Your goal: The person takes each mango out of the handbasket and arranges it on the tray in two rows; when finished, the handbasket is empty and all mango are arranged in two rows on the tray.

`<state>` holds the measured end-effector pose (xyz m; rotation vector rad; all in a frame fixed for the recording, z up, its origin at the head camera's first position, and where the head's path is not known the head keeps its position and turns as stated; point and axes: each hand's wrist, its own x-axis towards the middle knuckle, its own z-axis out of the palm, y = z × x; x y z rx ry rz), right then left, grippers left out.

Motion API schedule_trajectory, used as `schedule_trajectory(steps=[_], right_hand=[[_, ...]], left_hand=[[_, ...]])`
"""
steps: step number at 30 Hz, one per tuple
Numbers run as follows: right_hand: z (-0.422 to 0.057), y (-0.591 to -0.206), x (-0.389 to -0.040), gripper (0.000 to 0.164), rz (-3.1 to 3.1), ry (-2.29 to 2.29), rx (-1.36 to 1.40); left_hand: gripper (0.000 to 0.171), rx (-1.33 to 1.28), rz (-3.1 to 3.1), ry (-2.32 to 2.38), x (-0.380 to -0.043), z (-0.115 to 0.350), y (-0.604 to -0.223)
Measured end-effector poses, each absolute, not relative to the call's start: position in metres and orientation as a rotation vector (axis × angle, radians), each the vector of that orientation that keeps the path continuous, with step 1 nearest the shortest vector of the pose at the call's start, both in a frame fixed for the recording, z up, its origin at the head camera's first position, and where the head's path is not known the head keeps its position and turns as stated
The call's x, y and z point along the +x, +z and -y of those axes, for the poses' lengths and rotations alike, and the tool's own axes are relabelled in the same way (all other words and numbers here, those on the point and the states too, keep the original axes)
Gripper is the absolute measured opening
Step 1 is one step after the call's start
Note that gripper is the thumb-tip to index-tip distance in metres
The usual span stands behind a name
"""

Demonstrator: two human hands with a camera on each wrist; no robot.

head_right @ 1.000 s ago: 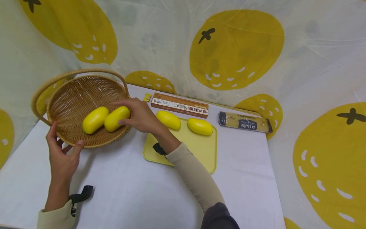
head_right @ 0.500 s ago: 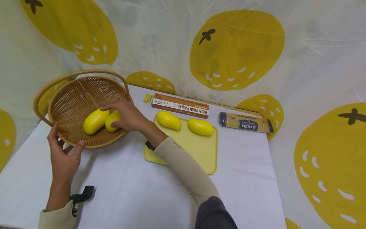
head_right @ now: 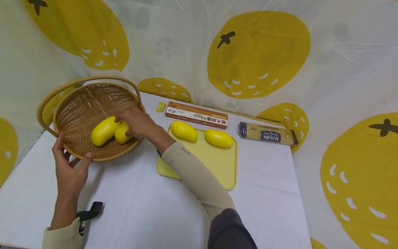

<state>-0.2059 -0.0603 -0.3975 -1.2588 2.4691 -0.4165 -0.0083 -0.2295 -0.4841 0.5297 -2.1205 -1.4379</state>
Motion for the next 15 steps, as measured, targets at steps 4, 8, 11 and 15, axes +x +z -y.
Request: schedule_trajectory(steps=[4, 8, 11, 15], right_hand=[[0.0639, -0.397, -0.2067, 0.053, -2.485, -0.349, -1.24], [0.0663, -0.3977, -0.2069, 0.053, -2.5, -0.292, -1.234], [0.0671, -0.3995, -0.2063, 0.055, -2.515, -0.264, -1.233], [0.0665, -0.4016, -0.205, 0.055, -2.538, -0.261, -1.24]], left_hand=[[0.096, 0.524, 2.118, -1.444, -0.0079, 0.2288, -0.4839], [0.096, 0.514, 2.113, -1.445, -0.0076, 0.2285, -0.484], [0.097, 0.507, 2.105, -1.451, -0.0077, 0.2283, -0.4834], [0.097, 0.496, 2.1, -1.448, -0.008, 0.228, -0.4828]])
